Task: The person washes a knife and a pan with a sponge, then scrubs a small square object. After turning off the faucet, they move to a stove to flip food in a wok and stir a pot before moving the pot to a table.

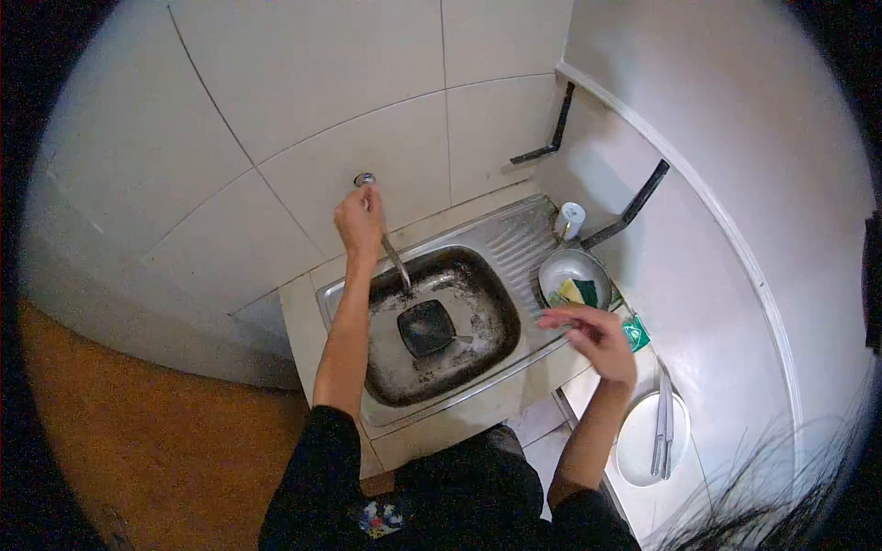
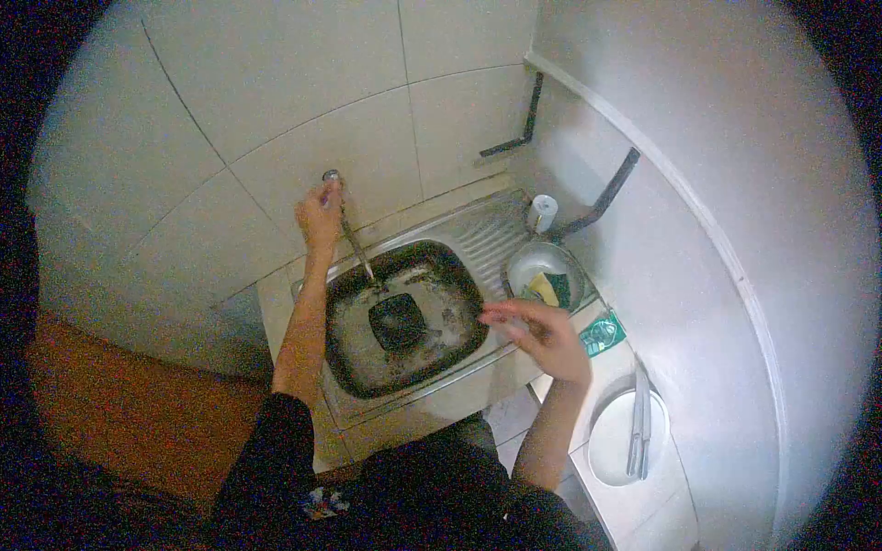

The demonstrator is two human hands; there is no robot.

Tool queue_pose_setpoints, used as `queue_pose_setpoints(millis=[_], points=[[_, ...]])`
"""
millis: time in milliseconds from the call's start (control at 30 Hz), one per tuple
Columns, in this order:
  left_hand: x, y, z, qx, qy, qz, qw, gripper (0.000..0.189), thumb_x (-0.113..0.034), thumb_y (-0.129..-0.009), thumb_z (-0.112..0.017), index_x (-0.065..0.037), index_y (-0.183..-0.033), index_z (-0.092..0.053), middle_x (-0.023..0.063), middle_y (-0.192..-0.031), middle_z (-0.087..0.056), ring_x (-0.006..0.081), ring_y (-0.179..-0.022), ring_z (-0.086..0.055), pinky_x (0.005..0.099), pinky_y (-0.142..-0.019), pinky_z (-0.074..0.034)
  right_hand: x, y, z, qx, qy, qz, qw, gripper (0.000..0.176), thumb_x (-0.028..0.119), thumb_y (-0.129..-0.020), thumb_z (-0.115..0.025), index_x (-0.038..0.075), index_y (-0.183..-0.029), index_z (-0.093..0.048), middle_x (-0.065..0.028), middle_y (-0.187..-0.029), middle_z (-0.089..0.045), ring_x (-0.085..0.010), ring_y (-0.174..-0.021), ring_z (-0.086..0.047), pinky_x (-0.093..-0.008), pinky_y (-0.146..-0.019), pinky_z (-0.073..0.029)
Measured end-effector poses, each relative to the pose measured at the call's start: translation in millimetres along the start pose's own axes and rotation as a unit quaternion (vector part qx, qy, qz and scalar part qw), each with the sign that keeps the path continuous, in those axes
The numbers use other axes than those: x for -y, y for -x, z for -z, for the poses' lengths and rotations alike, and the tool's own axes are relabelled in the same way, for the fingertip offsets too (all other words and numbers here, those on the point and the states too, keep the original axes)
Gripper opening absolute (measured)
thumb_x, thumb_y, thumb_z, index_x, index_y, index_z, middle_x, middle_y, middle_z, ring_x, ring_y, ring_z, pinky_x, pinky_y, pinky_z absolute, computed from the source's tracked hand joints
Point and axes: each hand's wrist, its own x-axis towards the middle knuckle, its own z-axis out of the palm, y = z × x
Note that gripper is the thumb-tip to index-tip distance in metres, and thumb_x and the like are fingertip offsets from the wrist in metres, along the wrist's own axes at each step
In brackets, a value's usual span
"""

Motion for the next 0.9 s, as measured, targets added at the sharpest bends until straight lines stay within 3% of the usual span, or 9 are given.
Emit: queue_pose_setpoints(millis=[167,233,300,367,433,700,800,867,900], points=[[-40,16,52,0.022,0.501,0.402,0.766,0.022,-0.023,-0.086,-0.054,-0.002,-0.087,-0.060,0.0041,-0.082,-0.062,0.0112,-0.072,-0.058,0.0232,-0.057,-0.044,-82,28,-9,0.012,-0.552,0.235,0.800,0.036,0.039,-0.089,-0.043,0.009,-0.083,-0.061,-0.0113,-0.076,-0.061,-0.0230,-0.064,-0.055,-0.0353,-0.056,-0.041],[-45,55,48,0.169,0.654,0.412,0.611,0.021,-0.025,-0.087,-0.053,-0.005,-0.091,-0.058,0.0035,-0.084,-0.061,0.0104,-0.068,-0.056,0.0222,-0.053,-0.041,-133,43,-58,-0.048,-0.072,-0.077,0.993,0.022,0.025,-0.085,-0.049,0.006,-0.084,-0.060,-0.0118,-0.085,-0.062,-0.0243,-0.075,-0.057,-0.0404,-0.065,-0.044],[-50,119,29,0.385,0.654,0.398,0.515,0.018,-0.026,-0.085,-0.053,-0.009,-0.080,-0.056,0.0021,-0.074,-0.057,0.0120,-0.064,-0.053,0.0251,-0.052,-0.041,-142,65,-73,-0.087,0.182,-0.234,0.951,0.015,0.018,-0.084,-0.052,0.005,-0.085,-0.060,-0.0121,-0.089,-0.062,-0.0249,-0.080,-0.059,-0.0429,-0.069,-0.046],[-81,165,38,0.627,0.434,0.219,0.609,0.026,-0.026,-0.086,-0.052,-0.003,-0.074,-0.054,0.0038,-0.067,-0.056,0.0146,-0.060,-0.055,0.0311,-0.055,-0.045,-141,91,-77,-0.063,0.168,-0.188,0.966,0.017,0.016,-0.082,-0.056,0.002,-0.091,-0.060,-0.0144,-0.093,-0.062,-0.0289,-0.086,-0.058,-0.0394,-0.075,-0.045],[-97,216,33,0.541,0.170,-0.151,0.810,0.027,-0.024,-0.088,-0.050,0.000,-0.077,-0.055,0.0071,-0.068,-0.059,0.0164,-0.060,-0.057,0.0335,-0.059,-0.046,-137,116,-73,-0.041,0.157,-0.150,0.975,0.022,0.014,-0.080,-0.060,0.000,-0.097,-0.060,-0.0167,-0.097,-0.061,-0.0329,-0.091,-0.057,-0.0359,-0.081,-0.044],[-243,176,102,0.734,0.320,-0.141,0.582,0.028,-0.025,-0.087,-0.053,0.002,-0.091,-0.057,0.0104,-0.081,-0.062,0.0190,-0.072,-0.059,0.0313,-0.067,-0.047,65,219,37,-0.181,0.156,-0.169,0.956,0.026,0.009,-0.083,-0.056,0.001,-0.107,-0.057,-0.0136,-0.107,-0.059,-0.0248,-0.101,-0.055,-0.0330,-0.090,-0.039],[-298,178,135,0.696,0.533,-0.124,0.465,0.027,-0.027,-0.089,-0.050,-0.004,-0.099,-0.058,0.0093,-0.088,-0.060,0.0223,-0.074,-0.058,0.0345,-0.067,-0.046,107,305,49,-0.279,-0.082,0.125,0.948,0.029,0.025,-0.084,-0.055,0.002,-0.100,-0.059,-0.0123,-0.095,-0.060,-0.0233,-0.082,-0.058,-0.0414,-0.078,-0.044],[-328,195,149,0.655,0.749,-0.023,0.102,0.026,-0.020,-0.088,-0.050,0.003,-0.097,-0.055,0.0091,-0.087,-0.059,0.0244,-0.074,-0.057,0.0318,-0.069,-0.047,103,351,44,-0.277,-0.289,0.351,0.847,0.031,0.034,-0.086,-0.051,0.005,-0.093,-0.059,-0.0082,-0.084,-0.060,-0.0177,-0.067,-0.056,-0.0403,-0.065,-0.045],[-344,212,153,0.663,0.743,-0.033,0.084,0.026,-0.020,-0.088,-0.050,0.003,-0.097,-0.055,0.0091,-0.087,-0.059,0.0244,-0.074,-0.057,0.0318,-0.069,-0.047,100,365,40,-0.268,-0.407,0.447,0.750,0.032,0.036,-0.088,-0.049,0.006,-0.090,-0.059,-0.0062,-0.080,-0.059,-0.0148,-0.061,-0.054,-0.0382,-0.060,-0.045]])
